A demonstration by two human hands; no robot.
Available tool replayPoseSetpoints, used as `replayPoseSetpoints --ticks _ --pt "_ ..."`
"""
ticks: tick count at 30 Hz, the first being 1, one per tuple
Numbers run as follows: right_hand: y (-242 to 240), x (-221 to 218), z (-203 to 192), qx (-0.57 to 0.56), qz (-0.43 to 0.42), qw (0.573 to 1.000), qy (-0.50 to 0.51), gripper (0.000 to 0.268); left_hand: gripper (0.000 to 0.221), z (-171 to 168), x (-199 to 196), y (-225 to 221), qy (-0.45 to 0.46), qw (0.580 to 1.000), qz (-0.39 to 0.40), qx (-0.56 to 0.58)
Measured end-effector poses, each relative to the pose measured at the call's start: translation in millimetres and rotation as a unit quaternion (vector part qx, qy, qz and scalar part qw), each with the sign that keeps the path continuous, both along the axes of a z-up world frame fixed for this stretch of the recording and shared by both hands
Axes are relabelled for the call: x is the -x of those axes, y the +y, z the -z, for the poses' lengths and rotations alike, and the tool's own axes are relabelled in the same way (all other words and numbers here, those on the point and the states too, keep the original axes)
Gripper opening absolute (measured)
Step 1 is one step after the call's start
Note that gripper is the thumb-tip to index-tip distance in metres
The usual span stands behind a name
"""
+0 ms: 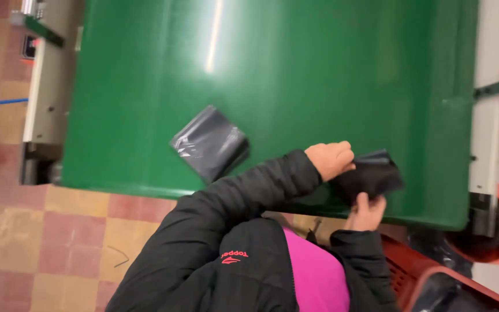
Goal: The recorder folds plastic sheets on a conveyor belt into compact squares and places them into a red plastic basket.
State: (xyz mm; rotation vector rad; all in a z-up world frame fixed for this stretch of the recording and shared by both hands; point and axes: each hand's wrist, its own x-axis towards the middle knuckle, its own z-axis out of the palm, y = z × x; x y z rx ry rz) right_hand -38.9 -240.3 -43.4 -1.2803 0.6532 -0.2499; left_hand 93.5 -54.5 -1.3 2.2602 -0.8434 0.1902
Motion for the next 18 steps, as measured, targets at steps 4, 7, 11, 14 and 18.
replayPoseSetpoints --ticks 4,7,11,14,18 --pt "72 -27 -20 -0.013 -0.077 0.978 -0.193 0.046 0.029 -65 36 131 0.007 0.999 -0.001 0.054" --pt "149 -50 -26 0.078 -0.272 0.931 -0.232 0.049 0.024 -77 46 232 -0.009 0.991 -0.115 0.072" --pt "249 -58 -29 0.056 -0.315 0.932 -0.172 0.053 0.031 -38 43 320 0.064 0.964 -0.253 0.043" --pt "275 -58 -8 0.076 -0.319 0.934 -0.145 0.052 0.037 13 38 340 0.095 0.956 -0.277 0.001" --pt "282 -53 7 0.16 -0.279 0.941 -0.1 0.06 0.044 70 27 329 0.071 0.95 -0.298 -0.062"
